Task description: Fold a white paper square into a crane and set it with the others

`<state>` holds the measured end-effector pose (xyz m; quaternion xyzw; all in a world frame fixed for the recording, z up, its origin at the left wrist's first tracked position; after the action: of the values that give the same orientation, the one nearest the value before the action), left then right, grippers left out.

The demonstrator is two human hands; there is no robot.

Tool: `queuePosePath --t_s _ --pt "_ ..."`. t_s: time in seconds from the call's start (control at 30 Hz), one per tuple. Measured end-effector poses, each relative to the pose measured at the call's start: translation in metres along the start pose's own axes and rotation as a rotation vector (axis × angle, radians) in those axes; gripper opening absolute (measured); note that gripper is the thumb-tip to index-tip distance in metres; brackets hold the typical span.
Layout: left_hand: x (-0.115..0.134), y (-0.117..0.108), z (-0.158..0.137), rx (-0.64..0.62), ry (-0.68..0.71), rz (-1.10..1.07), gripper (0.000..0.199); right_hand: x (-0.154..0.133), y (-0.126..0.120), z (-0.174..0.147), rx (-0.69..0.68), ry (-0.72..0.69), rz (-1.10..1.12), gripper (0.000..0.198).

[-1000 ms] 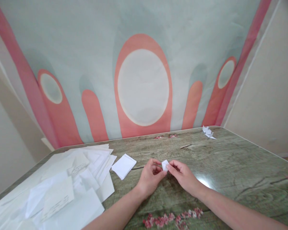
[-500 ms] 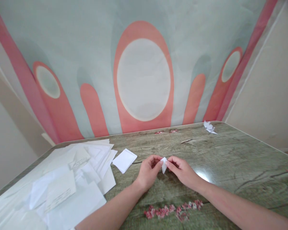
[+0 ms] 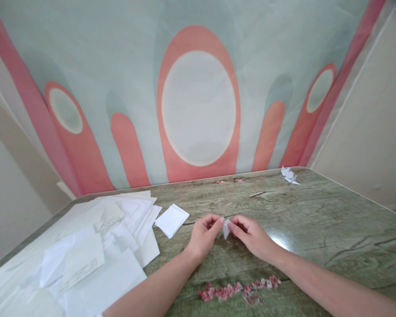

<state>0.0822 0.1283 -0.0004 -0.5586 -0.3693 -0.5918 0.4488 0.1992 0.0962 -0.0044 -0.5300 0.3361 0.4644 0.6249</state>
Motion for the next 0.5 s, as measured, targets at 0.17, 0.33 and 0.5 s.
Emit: queuePosePath --t_s 0.17,0.33,0.5 --pt "-0.006 0.001 0.000 -0.012 -0.032 -0.006 0.025 -0.001 0.001 -0.001 0.001 -0.009 0.048 0.025" --pt "-0.006 0.003 -0.001 -0.044 -0.019 0.028 0.024 -0.008 -0.005 -0.001 0.040 -0.061 0.095 0.019" --pt "-0.002 0.005 -0.002 -0.066 0.022 0.082 0.025 -0.013 -0.006 -0.001 0.036 -0.116 0.079 0.012"
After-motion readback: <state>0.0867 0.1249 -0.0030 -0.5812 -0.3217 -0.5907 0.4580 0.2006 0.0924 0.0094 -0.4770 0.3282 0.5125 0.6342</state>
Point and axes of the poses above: each hand's wrist, its own z-axis towards the middle knuckle, its own y-axis out of the palm, x = y × z, the point moved 9 cm from there along z, towards the middle knuckle, and after that the axes turned 3 degrees about x, right-handed, at the moved point
